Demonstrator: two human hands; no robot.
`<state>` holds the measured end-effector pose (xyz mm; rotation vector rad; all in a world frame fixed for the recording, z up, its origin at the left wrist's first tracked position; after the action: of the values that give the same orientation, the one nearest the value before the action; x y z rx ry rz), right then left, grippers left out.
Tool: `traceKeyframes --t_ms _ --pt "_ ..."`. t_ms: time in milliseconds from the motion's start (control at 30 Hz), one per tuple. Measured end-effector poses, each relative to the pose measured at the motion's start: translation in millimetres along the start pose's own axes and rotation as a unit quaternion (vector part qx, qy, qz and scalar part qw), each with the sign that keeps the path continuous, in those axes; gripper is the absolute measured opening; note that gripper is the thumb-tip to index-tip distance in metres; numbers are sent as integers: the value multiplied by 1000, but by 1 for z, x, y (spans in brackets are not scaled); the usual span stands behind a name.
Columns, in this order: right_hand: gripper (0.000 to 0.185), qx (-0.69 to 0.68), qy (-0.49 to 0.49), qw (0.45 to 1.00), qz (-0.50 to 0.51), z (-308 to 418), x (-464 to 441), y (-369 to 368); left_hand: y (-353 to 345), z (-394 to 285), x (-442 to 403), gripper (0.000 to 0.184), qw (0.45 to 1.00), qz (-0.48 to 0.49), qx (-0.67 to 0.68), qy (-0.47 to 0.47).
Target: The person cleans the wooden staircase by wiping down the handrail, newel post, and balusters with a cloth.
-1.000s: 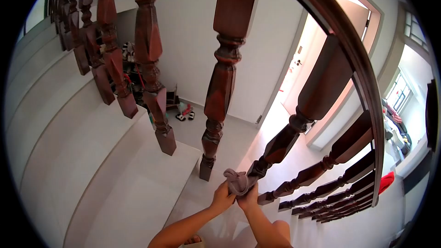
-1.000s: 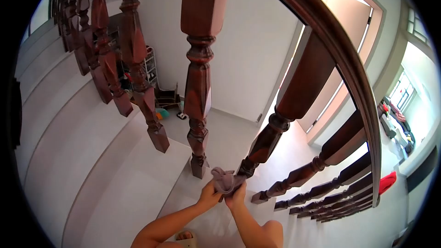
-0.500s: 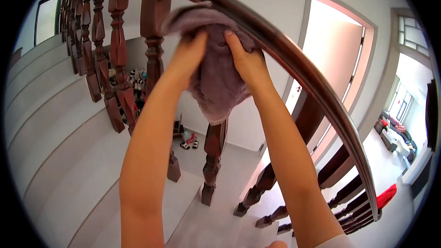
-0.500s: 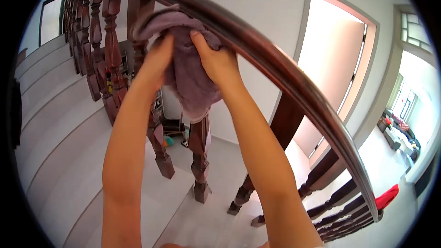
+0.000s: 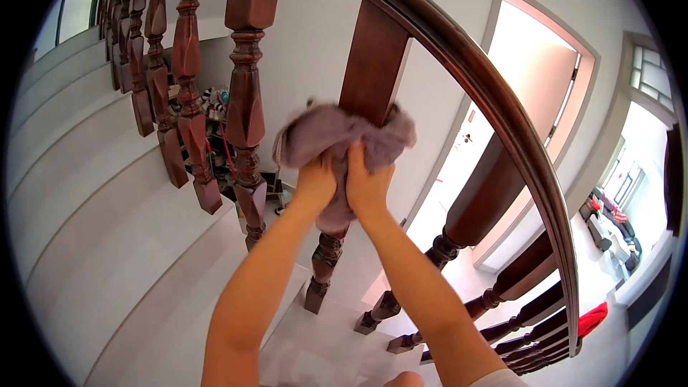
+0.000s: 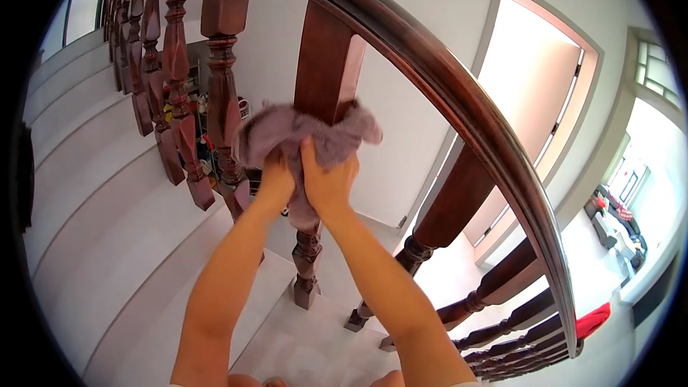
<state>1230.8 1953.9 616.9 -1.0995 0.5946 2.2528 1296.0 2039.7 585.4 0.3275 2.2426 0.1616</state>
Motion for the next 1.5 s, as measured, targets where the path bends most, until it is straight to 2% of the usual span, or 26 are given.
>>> traceKeyframes --t_ms 67,100,167,200,233,300,333,367,400,467,500,533,633,667,733,767,800,900,1000,1033,1100,1233,1267,1367,1433,1500 --pt "40 -24 -64 998 3 -13 21 -3 -19 90 26 44 995 46 -83 29" --pt "43 43 -16 998 31 -6 20 0 -23 119 35 47 989 70 -125 44" --pt "49 176 78 977 87 10 16 10 -31 86 45 43 997 40 2 72" --pt "59 162 60 982 82 5 13 10 -33 76 51 41 994 27 65 86" --pt "59 111 23 991 68 7 13 8 -37 86 61 45 984 77 -49 154" --pt "60 3 -43 997 60 17 12 0 -40 116 80 54 905 170 -274 278" --pt "61 -52 -75 994 62 20 10 -3 -43 107 83 50 963 85 -136 215" --pt "62 -111 -103 985 84 18 7 1 -54 90 88 46 989 -2 6 146" --pt "63 -168 -132 971 107 14 5 3 -64 70 92 43 982 -91 146 71" --pt "71 -310 -224 916 117 -23 1 6 -49 35 94 44 973 -149 173 -9" --pt "75 -377 -268 879 119 -42 -2 8 -33 5 89 48 991 -118 63 -9" --pt "67 -426 -302 840 150 -53 -7 8 -24 -13 86 53 995 -85 -48 -10" --pt "65 -289 -178 904 261 -7 -22 21 -25 -7 83 61 983 30 -54 175" --pt "69 -242 -160 924 248 5 -21 21 -40 31 82 62 980 14 120 158" --pt "64 -157 -76 983 61 19 -6 7 -83 135 81 65 885 -20 453 109" --pt "62 -111 -34 993 -35 25 2 -2 -63 109 76 68 940 12 331 82" --pt "56 -86 3 994 -73 27 7 -9 -28 55 66 71 976 45 204 57" --pt "51 -71 63 990 -102 20 14 -13 -15 59 58 73 985 104 -92 -104" --pt "48 -197 -9 978 -71 -3 19 -10 24 -34 26 60 978 116 142 -100" --pt "47 -216 -46 973 -61 -22 25 -8 20 -39 20 57 981 109 129 -92" --pt "49 -523 -24 851 47 -78 36 -3 13 -39 17 54 985 99 125 -64" --pt "86 -440 22 898 9 -65 39 -8 -10 -1 31 59 967 105 230 20" --pt "91 -469 18 883 25 -73 42 -9 -18 12 37 61 958 109 262 43" --pt "95 -430 44 901 45 -69 43 -10 -22 14 41 59 956 110 261 75" --pt "89 -307 91 947 33 -50 35 -7 -15 -7 42 49 985 96 132 48" --pt "82 -153 140 978 10 -21 28 -1 -11 -13 36 47 988 99 109 38"
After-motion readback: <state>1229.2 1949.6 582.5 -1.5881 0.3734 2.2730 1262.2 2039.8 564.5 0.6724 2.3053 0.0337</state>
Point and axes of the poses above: each hand's wrist, its own x-axis away from the middle knuckle, its own y-axis out of the back of the hand, z = x × y, the point moved 3 cm from there along -x, towards the middle knuckle, and after that the axes turned 11 degrees about z, right-handed, at the moved point
